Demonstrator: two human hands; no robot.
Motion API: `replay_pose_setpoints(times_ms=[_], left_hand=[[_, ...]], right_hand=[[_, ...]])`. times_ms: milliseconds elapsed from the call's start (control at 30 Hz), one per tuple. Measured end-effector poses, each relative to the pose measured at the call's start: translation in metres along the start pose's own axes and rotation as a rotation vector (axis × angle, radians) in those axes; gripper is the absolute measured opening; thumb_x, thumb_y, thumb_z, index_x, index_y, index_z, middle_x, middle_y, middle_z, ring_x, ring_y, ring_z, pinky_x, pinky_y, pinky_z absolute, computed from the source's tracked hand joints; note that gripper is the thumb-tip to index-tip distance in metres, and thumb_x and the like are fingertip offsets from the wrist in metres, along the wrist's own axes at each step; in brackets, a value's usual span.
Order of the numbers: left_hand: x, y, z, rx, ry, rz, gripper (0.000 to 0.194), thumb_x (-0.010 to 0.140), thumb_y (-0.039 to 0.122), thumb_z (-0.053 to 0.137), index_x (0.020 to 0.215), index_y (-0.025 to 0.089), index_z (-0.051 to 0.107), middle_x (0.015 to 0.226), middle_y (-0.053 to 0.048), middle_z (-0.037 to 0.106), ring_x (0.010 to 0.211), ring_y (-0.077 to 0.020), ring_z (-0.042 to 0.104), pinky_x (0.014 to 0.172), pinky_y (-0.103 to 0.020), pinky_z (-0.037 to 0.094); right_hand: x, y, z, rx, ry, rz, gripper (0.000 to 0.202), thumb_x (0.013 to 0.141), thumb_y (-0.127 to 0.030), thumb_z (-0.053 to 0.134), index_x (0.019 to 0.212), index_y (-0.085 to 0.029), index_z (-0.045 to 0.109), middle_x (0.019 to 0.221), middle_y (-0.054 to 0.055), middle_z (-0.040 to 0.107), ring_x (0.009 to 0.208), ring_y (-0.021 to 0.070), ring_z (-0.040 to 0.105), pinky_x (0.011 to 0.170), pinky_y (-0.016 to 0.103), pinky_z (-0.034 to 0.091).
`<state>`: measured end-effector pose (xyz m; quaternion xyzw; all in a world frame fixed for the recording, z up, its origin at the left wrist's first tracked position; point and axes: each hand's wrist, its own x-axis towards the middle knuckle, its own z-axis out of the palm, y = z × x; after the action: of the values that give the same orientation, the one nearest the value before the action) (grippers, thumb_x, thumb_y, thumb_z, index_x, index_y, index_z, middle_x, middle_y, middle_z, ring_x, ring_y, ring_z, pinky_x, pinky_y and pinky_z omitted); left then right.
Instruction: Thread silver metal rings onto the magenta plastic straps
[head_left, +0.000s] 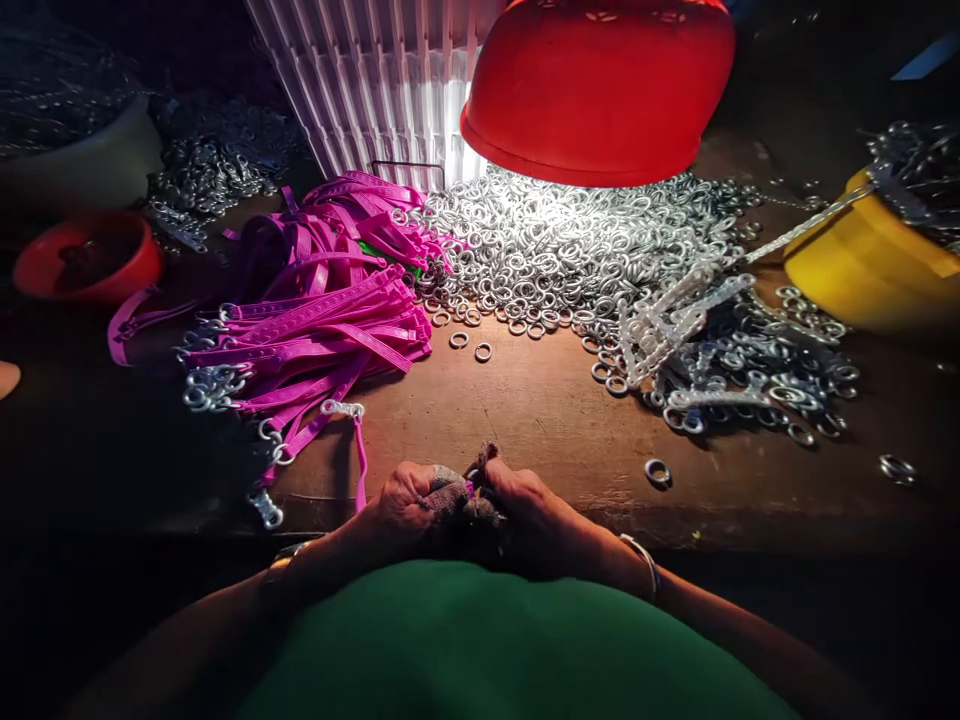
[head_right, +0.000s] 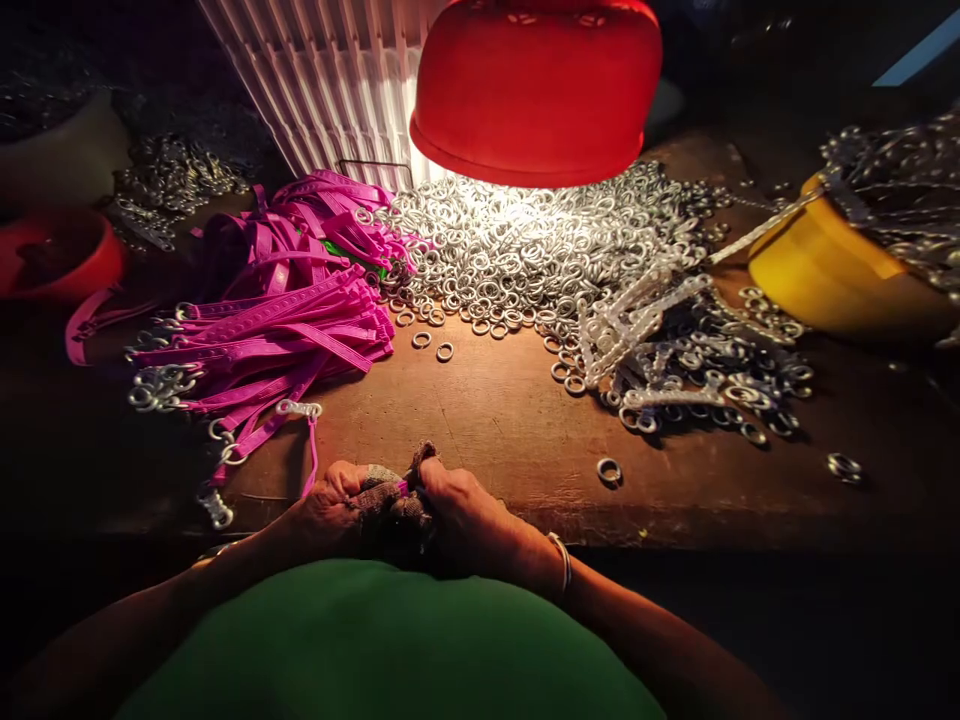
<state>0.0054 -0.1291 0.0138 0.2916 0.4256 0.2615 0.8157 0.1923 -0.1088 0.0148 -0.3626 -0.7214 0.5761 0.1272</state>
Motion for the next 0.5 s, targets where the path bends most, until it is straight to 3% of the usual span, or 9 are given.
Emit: replay_pose_setpoints(times_ms=[167, 367, 500], left_hand=[[0.003, 0.007, 0.001, 0.017, -0.004, -0.105, 0.035, 0.051, 0.03, 0.081, 0.056, 0.01, 0.054, 0.052, 0.001, 0.048, 0.049, -0.008, 0.043, 0.047, -0.02, 0.032], [0.001, 0.005, 0.003, -0.035, 0.008, -0.114, 0.034, 0.06, 0.035, 0.077, 0.064, 0.008, 0.057, 0.056, 0.0, 0.049, 0.052, -0.0082, 0.043, 0.05, -0.021, 0.031], [0.005, 0.015, 0.002, -0.047, -0.009, -0.112, 0.03, 0.065, 0.034, 0.073, 0.069, 0.009, 0.056, 0.063, -0.001, 0.051, 0.06, -0.0101, 0.047, 0.056, -0.022, 0.036]], right_hand=[[0.004, -0.007, -0.003, -0.109, -0.151, -0.006, 0.018, 0.078, -0.02, 0.049, 0.09, -0.017, 0.035, 0.07, 0.0, 0.05, 0.056, 0.0089, 0.039, 0.05, 0.023, 0.03], [0.014, -0.006, -0.008, -0.233, -0.196, -0.059, 0.009, 0.082, -0.02, 0.046, 0.087, -0.017, 0.039, 0.067, 0.0, 0.048, 0.054, 0.0091, 0.036, 0.049, 0.023, 0.028], [0.022, -0.004, -0.02, -0.22, -0.237, -0.081, 0.01, 0.088, -0.021, 0.041, 0.079, -0.018, 0.038, 0.064, -0.003, 0.046, 0.052, 0.0071, 0.032, 0.05, 0.021, 0.026]])
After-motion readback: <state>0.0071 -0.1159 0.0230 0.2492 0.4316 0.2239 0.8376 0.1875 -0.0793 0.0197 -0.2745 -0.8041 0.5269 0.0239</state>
